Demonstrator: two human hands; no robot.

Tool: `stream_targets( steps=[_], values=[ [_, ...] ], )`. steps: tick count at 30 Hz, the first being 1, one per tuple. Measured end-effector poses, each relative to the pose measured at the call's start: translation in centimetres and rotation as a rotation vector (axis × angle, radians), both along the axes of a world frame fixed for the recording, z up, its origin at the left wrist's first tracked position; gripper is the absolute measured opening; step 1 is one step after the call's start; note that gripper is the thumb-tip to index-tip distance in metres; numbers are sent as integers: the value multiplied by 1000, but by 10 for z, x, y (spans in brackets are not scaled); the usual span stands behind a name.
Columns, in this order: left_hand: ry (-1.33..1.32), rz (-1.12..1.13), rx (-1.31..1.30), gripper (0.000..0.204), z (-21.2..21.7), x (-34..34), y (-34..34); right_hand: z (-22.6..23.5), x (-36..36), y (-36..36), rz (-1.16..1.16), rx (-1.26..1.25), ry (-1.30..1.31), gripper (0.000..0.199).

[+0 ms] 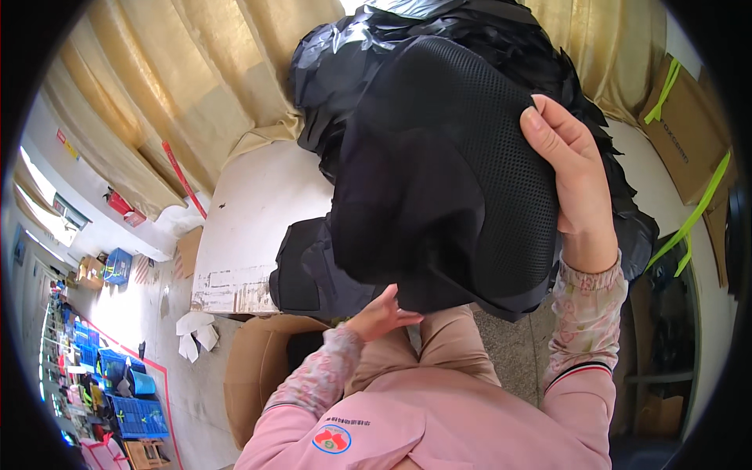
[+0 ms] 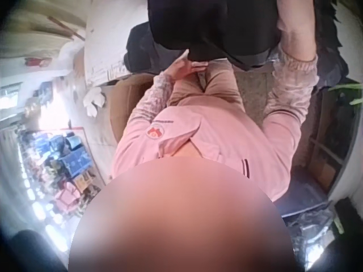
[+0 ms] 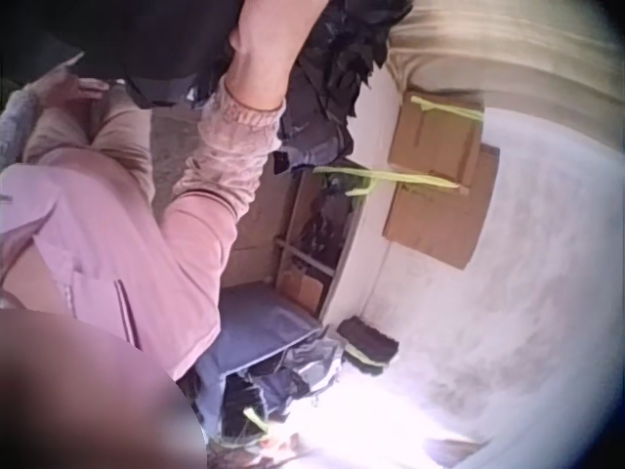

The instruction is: Folding and organizing black fabric covers at a workstation.

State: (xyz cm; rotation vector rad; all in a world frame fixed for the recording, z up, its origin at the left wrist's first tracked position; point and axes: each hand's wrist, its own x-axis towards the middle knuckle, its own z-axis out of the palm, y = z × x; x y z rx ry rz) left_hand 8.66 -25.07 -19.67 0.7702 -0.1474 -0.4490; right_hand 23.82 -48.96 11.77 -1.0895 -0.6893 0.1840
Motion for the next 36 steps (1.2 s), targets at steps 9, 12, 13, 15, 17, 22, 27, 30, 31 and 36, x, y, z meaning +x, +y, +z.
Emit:
stream_targets(
  steps=[9,12,13,15,17,22,27,30,31,36],
  values=[
    [79,291,-421,57,5,91,-19,-42,-11,31,-15,-161,-207,15],
    [154,387,-451,47,84,76,-62,-111,17,20,-372,-531,-531,20],
    [151,389,-450,47,93,71,-60,-140,25,20,-418,-634,-537,21],
    [16,147,-517,42,104,57,-44,-185,41,17,-480,-744,-491,22],
    [-46,268,-468,47,100,38,-16,-214,61,-3,-584,-958,-428,23],
    [-398,469,-142,73,105,12,75,-253,97,-60,-688,-820,-427,19],
    [-211,586,700,37,137,8,153,-148,68,-73,-136,-203,264,15],
    [-187,632,653,35,124,13,184,-176,74,-78,-174,-590,15,21],
    [-95,655,604,35,120,16,193,-199,75,-70,-134,-581,64,26],
    [69,817,650,32,165,4,215,-151,46,-23,158,-290,319,40]
  ],
)
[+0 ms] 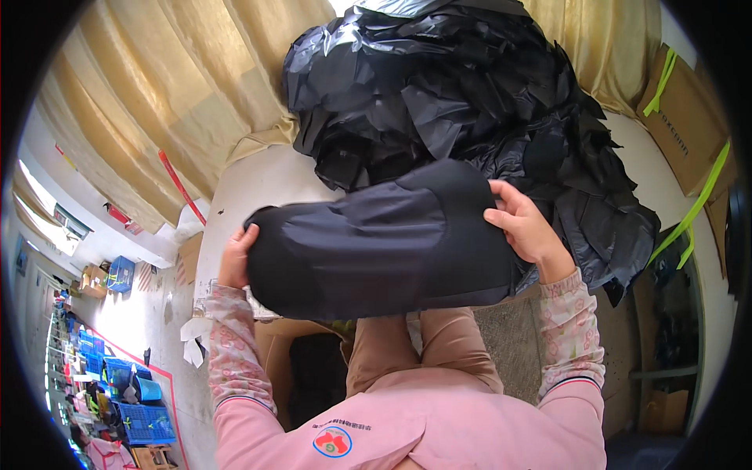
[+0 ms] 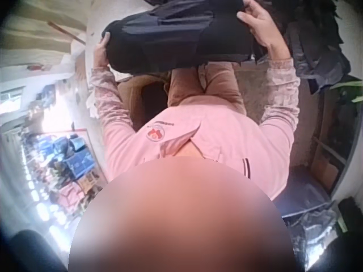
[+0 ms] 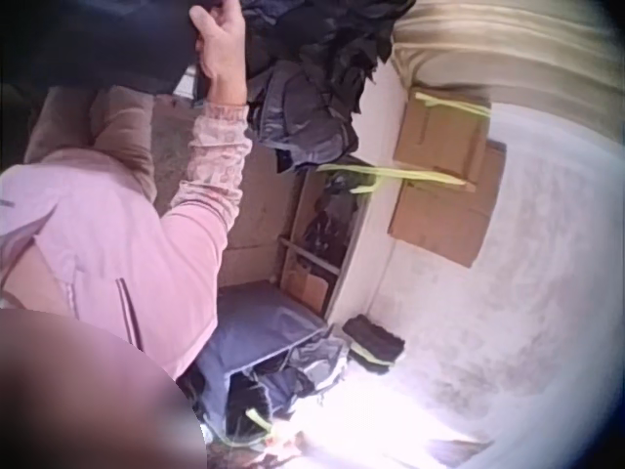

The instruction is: Folding and organizing black fabric covers at a workstation.

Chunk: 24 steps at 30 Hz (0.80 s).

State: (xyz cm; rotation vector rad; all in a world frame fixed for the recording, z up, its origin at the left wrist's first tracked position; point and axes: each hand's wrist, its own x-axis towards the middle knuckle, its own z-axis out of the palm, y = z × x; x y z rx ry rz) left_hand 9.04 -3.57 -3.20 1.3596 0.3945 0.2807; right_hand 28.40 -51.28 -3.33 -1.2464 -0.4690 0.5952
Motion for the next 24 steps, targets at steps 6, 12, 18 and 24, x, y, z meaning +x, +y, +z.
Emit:
stream_targets(
  steps=[6,12,18,24],
  values=[
    [62,44,358,28,12,-16,83,-22,-21,73,5,-55,-81,53],
    [193,366,1416,45,-117,4,72,-235,-40,140,-236,-625,-228,60],
    [-153,-600,1351,78,-150,17,-163,-208,-48,143,-209,-683,-167,62],
    [-36,-730,1550,92,-186,15,-180,-199,13,168,-199,-878,-488,55]
  ],
)
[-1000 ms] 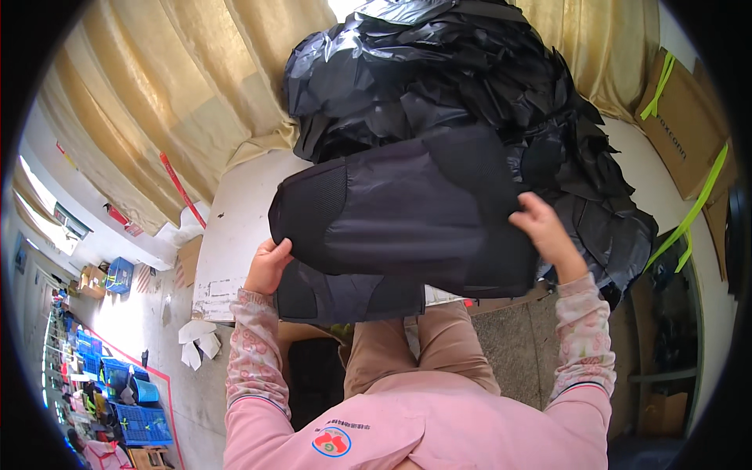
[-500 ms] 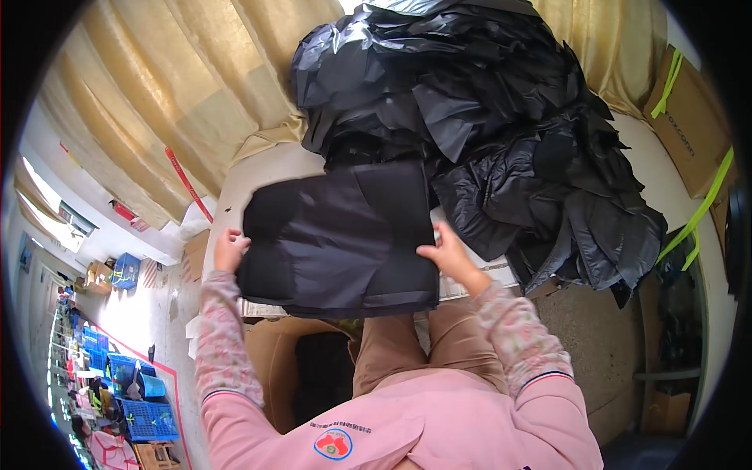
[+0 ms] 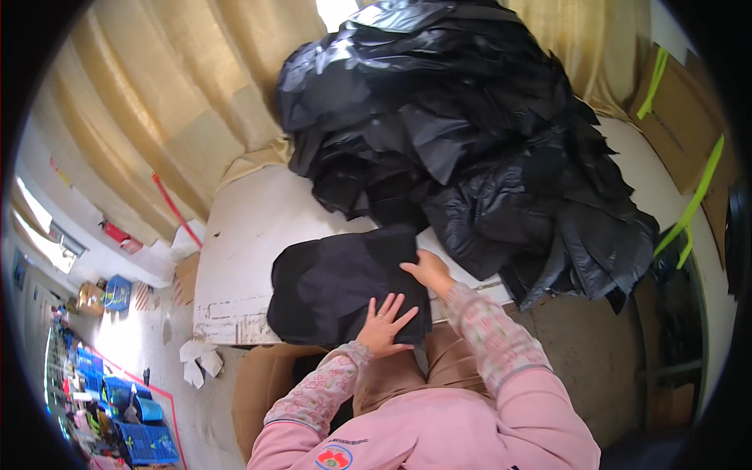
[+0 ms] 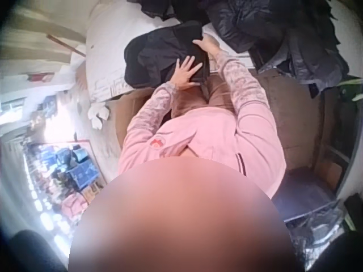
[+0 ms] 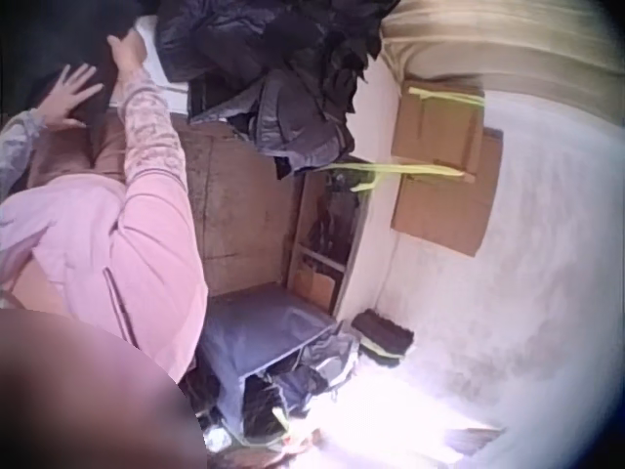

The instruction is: Folding and organizing black fabric covers at a workstation.

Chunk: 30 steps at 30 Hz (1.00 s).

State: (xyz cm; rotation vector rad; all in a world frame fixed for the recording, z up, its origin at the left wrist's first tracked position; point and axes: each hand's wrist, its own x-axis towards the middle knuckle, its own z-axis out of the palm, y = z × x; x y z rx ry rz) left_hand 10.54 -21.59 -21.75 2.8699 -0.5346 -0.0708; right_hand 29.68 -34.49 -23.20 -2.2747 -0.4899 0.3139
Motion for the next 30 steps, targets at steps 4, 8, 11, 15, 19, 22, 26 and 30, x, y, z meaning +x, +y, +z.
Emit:
stream_targets(
  steps=[4,8,11,15,19,22,26,30],
  values=[
    [13,98,-41,93,-23,5,-6,17,60,32,-196,446,-133,33],
    [19,155,-104,91,-22,4,1,79,62,12,-146,730,-288,16],
    [20,200,-63,89,-18,2,1,112,55,-80,-220,448,-722,10],
    [-10,145,-42,90,-16,12,-13,85,83,-283,-774,-153,-1019,40],
    [41,119,-102,91,-14,13,-6,67,102,-389,-922,-295,-615,51],
    [191,79,-190,90,-6,15,11,70,126,-404,-803,-325,-598,39],
    [222,136,-301,81,15,10,16,82,159,-392,-680,-418,-507,28],
    [230,113,-366,72,31,16,4,75,187,-404,-733,-592,-320,41]
  ],
)
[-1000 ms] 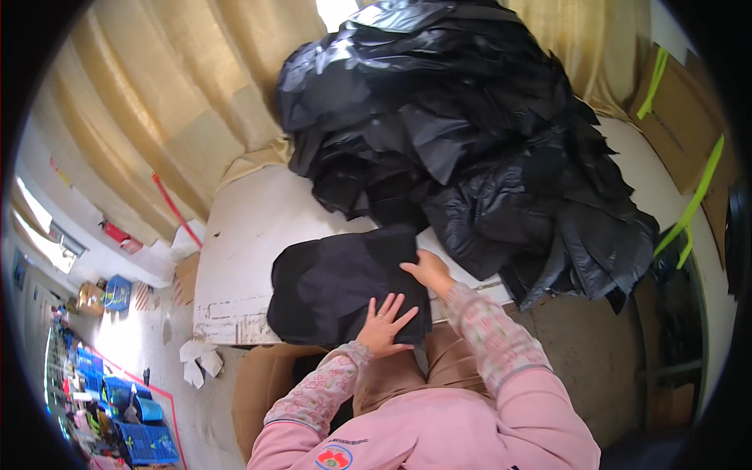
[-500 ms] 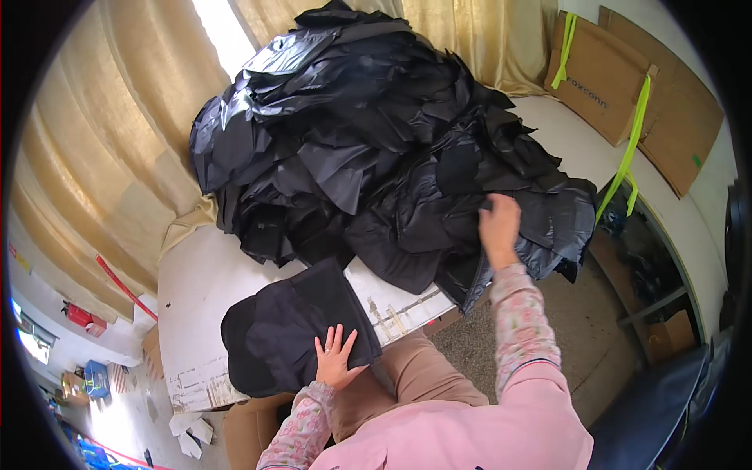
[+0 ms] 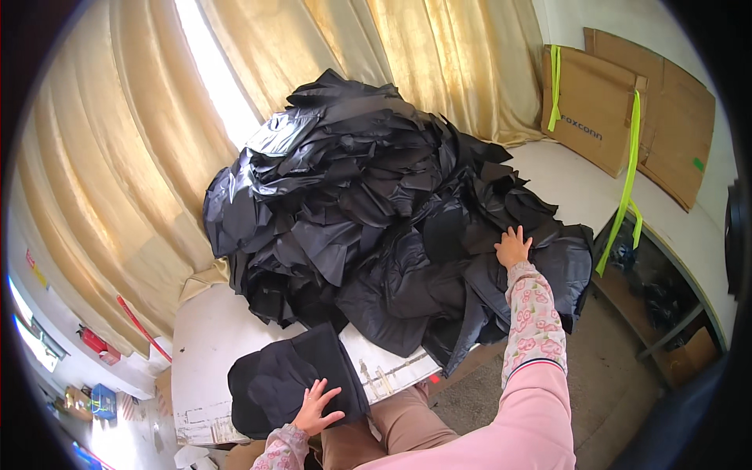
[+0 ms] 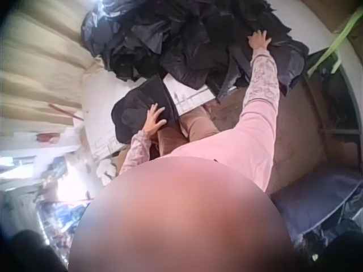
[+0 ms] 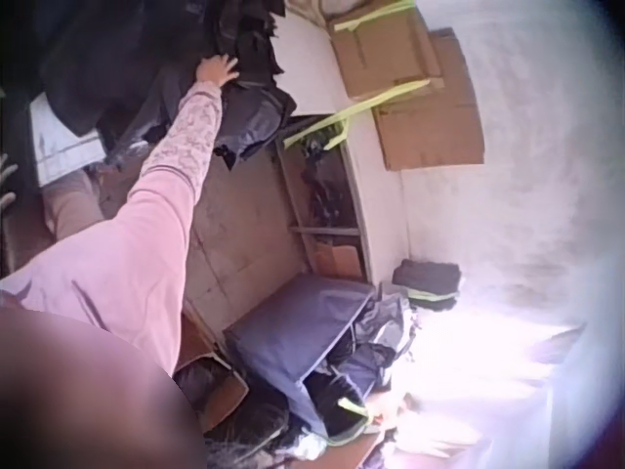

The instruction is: Folding and organizing black fabric covers at a workstation.

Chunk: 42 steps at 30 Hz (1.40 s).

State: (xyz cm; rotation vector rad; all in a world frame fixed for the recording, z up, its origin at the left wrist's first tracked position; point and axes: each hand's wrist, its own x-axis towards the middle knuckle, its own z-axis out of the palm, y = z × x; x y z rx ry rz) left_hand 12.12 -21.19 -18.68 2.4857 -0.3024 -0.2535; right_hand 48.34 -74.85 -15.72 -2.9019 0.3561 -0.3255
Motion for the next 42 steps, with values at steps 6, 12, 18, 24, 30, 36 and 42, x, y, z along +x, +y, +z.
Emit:
stream_targets(
  steps=[6,12,18,24,30,36,42],
  values=[
    [-40,-21,-304,54,32,25,-28,46,-45,89,287,51,-684,21],
    [502,323,-1377,59,60,105,-98,51,-206,205,937,606,-566,22],
    [307,528,-1209,36,25,143,-103,-20,-284,239,1164,841,-113,29],
    [-180,377,-996,39,0,116,-98,63,-251,212,746,631,-703,35],
    [-337,415,-775,18,11,85,-96,87,-212,215,601,550,-440,80],
    [-544,-38,-398,53,34,38,-118,15,-120,195,676,493,-412,53],
    [-253,-367,-340,44,36,18,-66,178,-202,207,1065,1548,-102,13]
  ],
)
